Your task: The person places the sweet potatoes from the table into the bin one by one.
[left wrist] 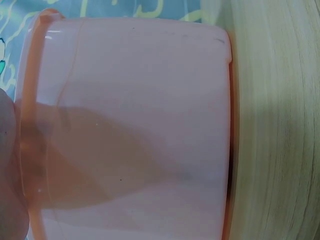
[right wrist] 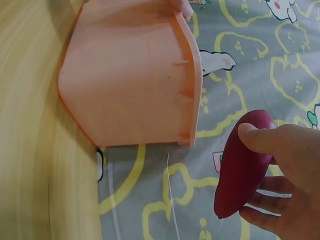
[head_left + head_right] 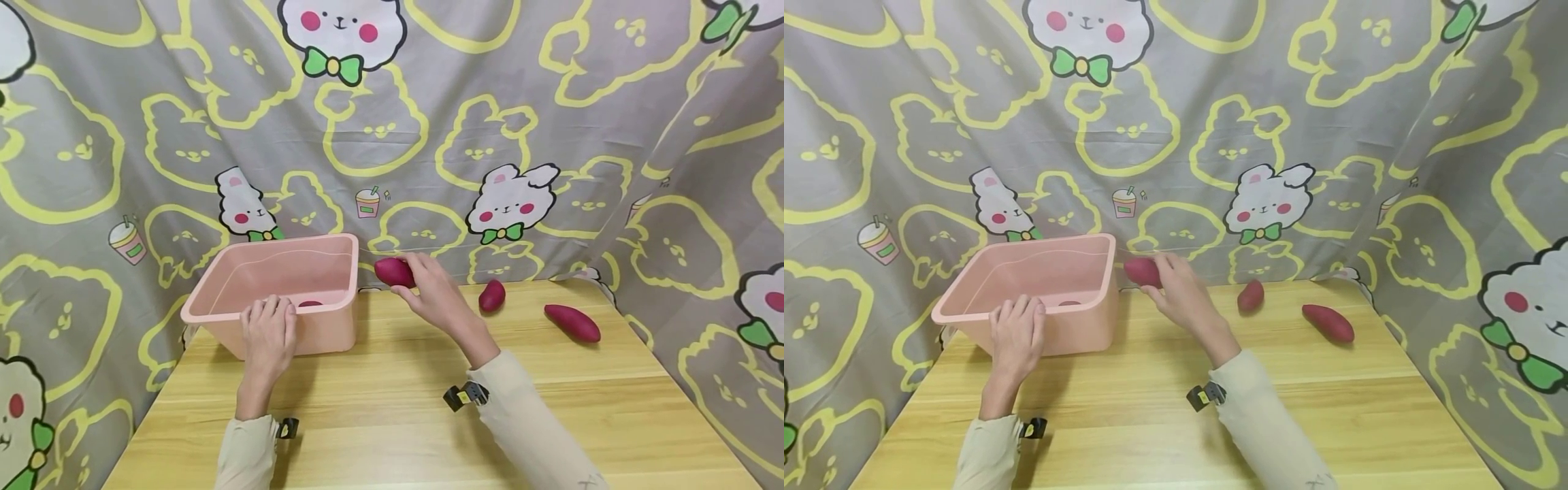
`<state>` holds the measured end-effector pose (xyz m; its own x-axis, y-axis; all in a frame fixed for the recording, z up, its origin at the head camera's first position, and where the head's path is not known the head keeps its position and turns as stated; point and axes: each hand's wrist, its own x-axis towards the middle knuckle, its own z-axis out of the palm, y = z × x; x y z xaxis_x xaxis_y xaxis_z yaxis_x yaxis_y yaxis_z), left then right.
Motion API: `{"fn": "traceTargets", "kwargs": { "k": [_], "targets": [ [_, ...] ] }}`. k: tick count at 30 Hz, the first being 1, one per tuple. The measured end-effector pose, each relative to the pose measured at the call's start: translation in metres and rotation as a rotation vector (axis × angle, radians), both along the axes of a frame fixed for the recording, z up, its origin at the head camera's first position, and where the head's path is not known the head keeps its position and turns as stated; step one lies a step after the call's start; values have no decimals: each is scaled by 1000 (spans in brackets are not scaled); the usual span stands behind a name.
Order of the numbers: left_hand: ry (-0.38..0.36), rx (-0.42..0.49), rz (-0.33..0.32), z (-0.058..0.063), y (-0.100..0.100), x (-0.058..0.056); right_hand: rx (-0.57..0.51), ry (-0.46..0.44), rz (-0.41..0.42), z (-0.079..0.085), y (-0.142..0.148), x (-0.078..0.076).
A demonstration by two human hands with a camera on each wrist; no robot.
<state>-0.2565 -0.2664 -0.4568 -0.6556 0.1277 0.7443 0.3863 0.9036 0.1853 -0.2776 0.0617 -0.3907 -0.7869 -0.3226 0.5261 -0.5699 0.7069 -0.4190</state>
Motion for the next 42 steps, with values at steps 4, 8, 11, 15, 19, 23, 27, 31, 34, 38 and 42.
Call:
{"fn": "traceTargets", "kwargs": {
  "k": [4, 8, 11, 15, 19, 23, 27, 31, 34, 38, 42],
  "targets": [
    [2, 4, -1, -1, 0, 0, 8, 29, 5, 4, -9, -1],
    [1, 8, -1, -1, -1, 0, 9, 76, 20, 8, -17, -3],
    [1, 7, -1, -1, 0, 0, 6, 96, 33, 11, -22, -3],
    [3, 3, 0, -1, 0, 0, -3, 102, 49, 15, -27, -1],
    [11, 8, -4, 0, 0, 0, -10, 116, 58, 17, -31, -2],
    [13, 12, -7, 0, 0, 1, -20, 134, 70, 17, -36, -4],
    [4, 11, -6, -1, -1, 1, -25, 132, 84, 19, -41, -5],
    [2, 11, -6, -1, -1, 1, -25, 131, 103, 20, -46, -5],
    [5, 12, -7, -1, -1, 1, -25, 139, 118, 21, -49, -6],
    [15, 10, -11, -1, -1, 0, -24, 153, 130, 23, -53, -6],
    [24, 6, -12, 0, 0, 0, -27, 154, 141, 24, -58, -6]
  ]
}}
